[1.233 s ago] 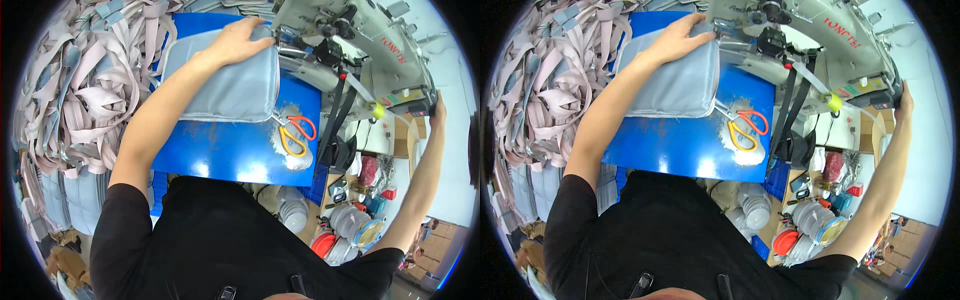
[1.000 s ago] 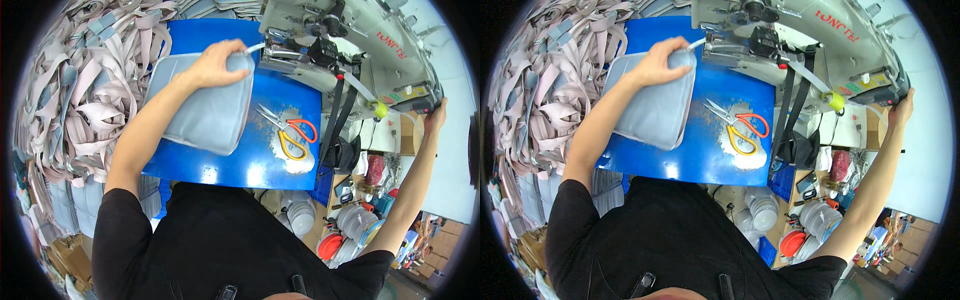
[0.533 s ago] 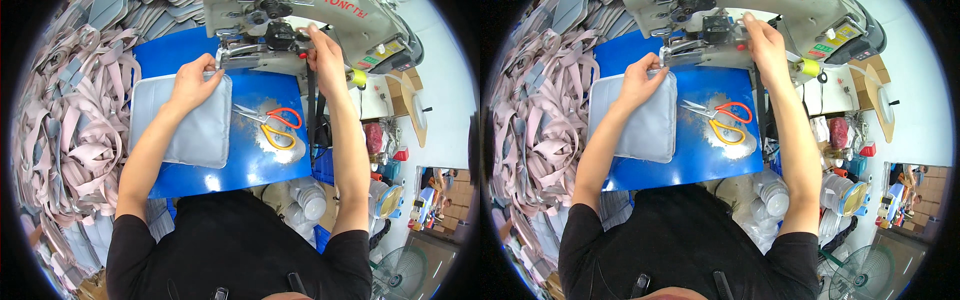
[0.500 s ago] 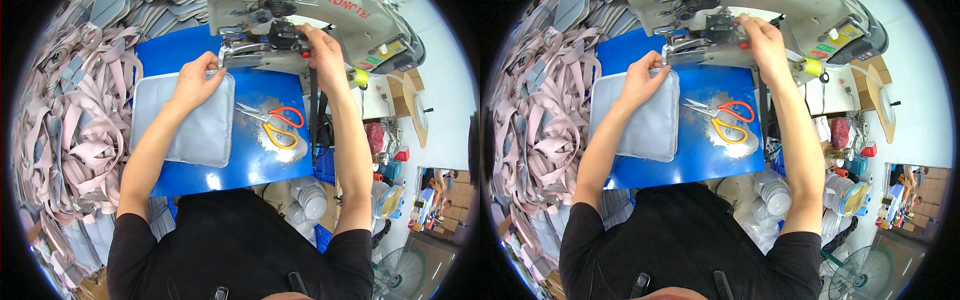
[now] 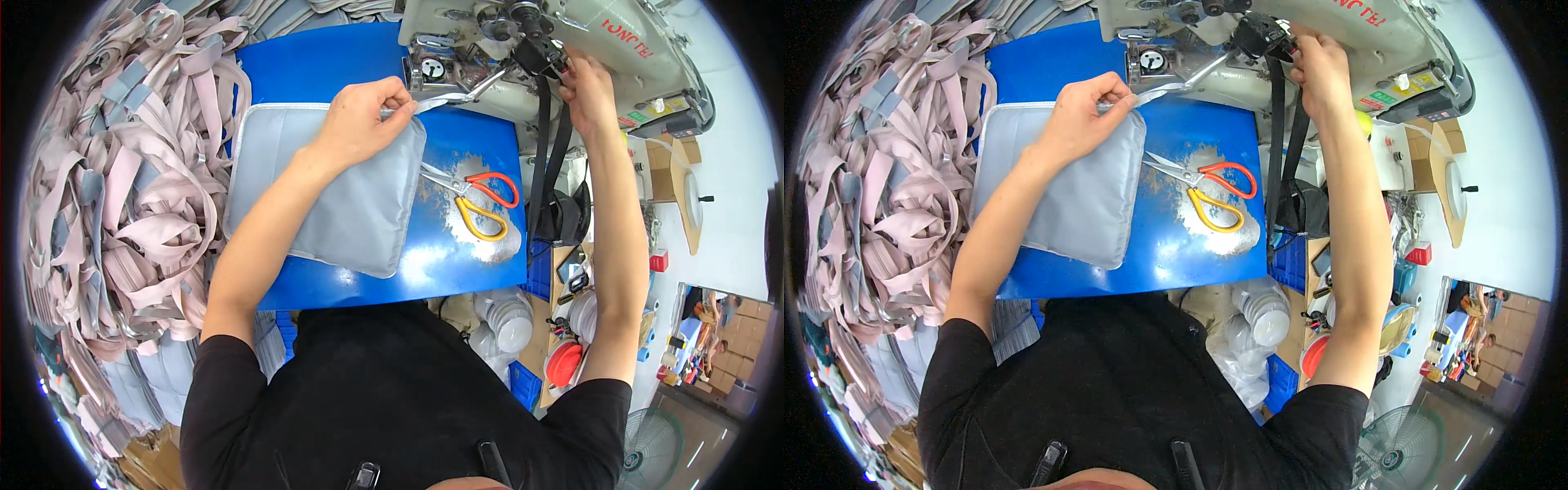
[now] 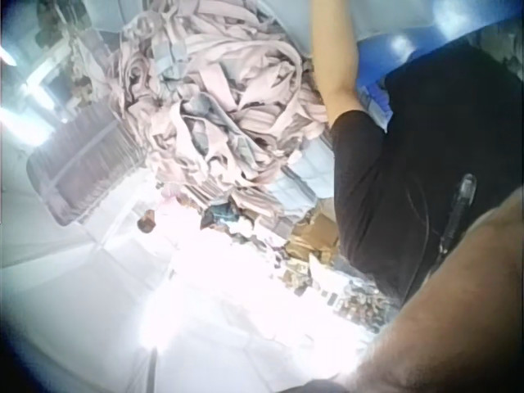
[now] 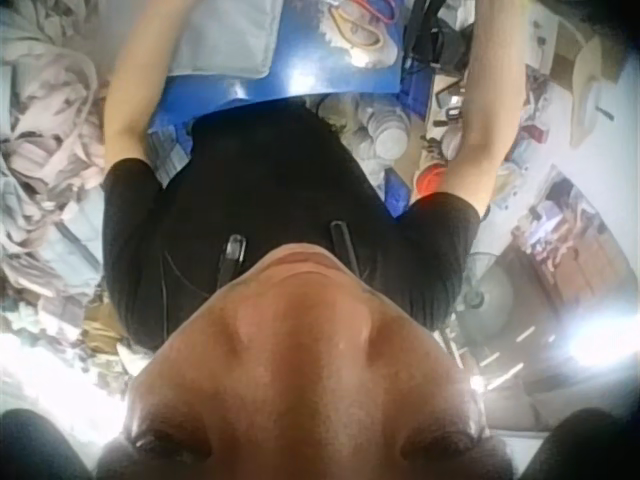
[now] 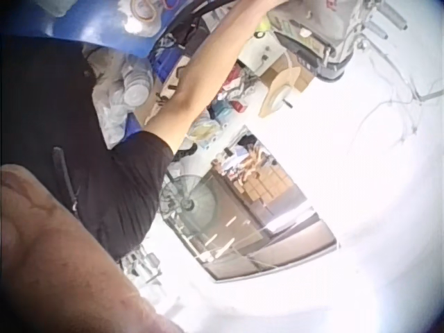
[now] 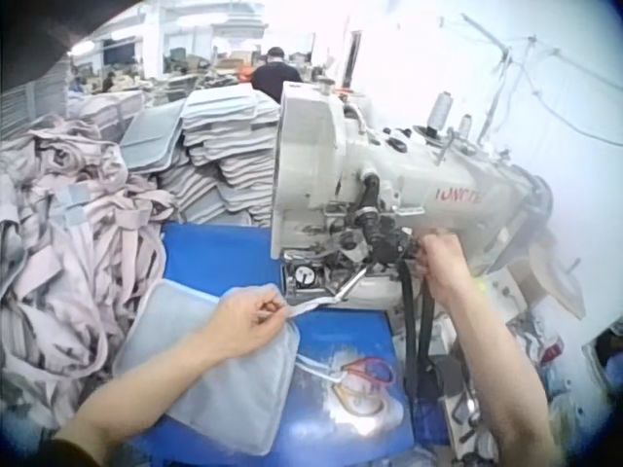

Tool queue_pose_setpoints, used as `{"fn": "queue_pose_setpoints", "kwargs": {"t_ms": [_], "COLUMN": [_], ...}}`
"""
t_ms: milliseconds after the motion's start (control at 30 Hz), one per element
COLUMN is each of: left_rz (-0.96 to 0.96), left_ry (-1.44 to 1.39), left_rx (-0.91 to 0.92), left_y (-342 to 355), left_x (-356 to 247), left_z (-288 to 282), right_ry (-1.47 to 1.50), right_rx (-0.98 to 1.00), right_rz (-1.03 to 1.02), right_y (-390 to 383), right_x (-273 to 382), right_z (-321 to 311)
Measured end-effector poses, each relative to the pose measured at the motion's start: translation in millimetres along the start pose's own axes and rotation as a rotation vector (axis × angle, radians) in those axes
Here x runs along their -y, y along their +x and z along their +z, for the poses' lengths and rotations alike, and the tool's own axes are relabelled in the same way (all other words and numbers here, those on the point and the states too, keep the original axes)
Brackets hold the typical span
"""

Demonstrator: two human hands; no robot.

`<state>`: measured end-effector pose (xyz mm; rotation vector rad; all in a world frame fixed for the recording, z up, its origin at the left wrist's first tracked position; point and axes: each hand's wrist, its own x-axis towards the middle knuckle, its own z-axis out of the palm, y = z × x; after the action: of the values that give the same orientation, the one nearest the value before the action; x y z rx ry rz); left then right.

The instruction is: The person sews the edges of light blue fabric pouches using an industrial sewing machine. They repeatedly pick up pouches, align them under the presser foot, sew along the edges, and trim excess thread with scissors. The finished pouches are stacked on the table.

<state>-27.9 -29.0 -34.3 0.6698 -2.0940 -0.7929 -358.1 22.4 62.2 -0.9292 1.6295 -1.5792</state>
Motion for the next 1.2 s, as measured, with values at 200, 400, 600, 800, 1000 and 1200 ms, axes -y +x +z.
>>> {"fn": "queue_pose_setpoints", "kwargs": {"t_ms": [200, 400, 600, 800, 1000, 1200], "left_rz": [-0.182, -0.14, -0.184, -0.239, -0.253, -0.179], "left_ry": [0.027, 0.066, 0.082, 0.088, 0.112, 0.136], "left_rx": [-0.113, -0.093, -0.055, -0.069, -0.129, -0.251], "left_y": [3, 18, 25, 33, 36, 41], "left_x": [11, 14, 10, 5, -7, -37], "left_z": [-6, 14, 23, 27, 24, 21], "right_ry": [0.136, 0.24, 0.304, -0.268, -0.55, 0.059], "right_rx": [0.302, 0.566, 0.513, 0.515, 0.428, 0.287], "right_rz": [-0.033, 0.223, 0.31, -0.026, -0.248, -0.165], "right_y": [-107, -71, -72, -88, -69, -106], "right_x": [20, 25, 26, 19, -9, -19], "right_z": [56, 100, 106, 111, 111, 118]}}
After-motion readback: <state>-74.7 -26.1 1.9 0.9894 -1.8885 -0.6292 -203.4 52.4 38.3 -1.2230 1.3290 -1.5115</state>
